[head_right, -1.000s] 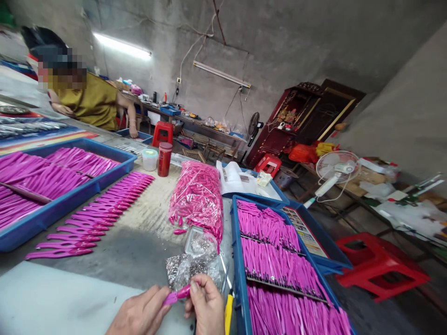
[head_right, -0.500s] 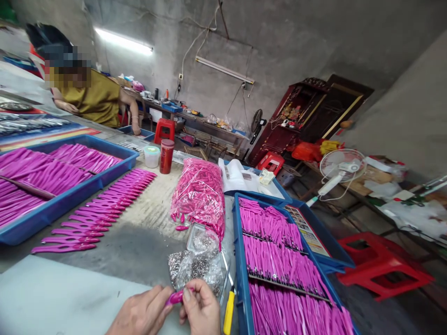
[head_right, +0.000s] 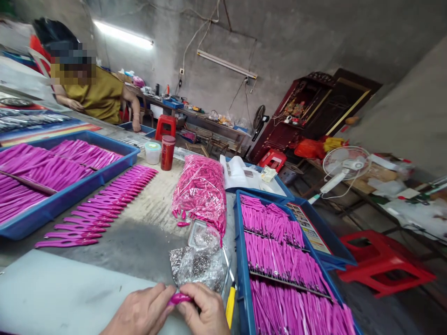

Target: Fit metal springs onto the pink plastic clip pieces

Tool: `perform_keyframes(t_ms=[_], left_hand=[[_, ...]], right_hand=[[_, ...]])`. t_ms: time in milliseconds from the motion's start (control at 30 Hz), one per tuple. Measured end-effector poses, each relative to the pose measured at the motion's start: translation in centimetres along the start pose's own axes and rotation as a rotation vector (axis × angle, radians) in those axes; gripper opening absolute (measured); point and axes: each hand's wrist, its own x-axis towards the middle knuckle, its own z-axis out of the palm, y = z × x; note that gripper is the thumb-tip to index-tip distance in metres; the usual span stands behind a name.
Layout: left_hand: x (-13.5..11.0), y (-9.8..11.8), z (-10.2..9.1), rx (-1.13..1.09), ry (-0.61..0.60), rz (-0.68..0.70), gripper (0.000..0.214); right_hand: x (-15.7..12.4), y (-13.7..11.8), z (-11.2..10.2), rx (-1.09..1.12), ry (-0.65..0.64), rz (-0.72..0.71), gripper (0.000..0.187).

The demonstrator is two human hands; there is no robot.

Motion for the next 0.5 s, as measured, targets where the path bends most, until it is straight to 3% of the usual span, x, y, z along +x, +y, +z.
perform_keyframes(t_ms=[200,500], left_hand=[[-0.1,0.0,0.0,0.009,-0.042,0.019,0.027],[0.2,-0.2,-1.3,0.021,-0.161,0.052,0.02]], right_hand=[[0.1,-0.4,0.1,-0.055,-0.067,-0.045,0.025],[0.0,-0.2,0.1,-0.007,-0.063,-0.032,0.028]])
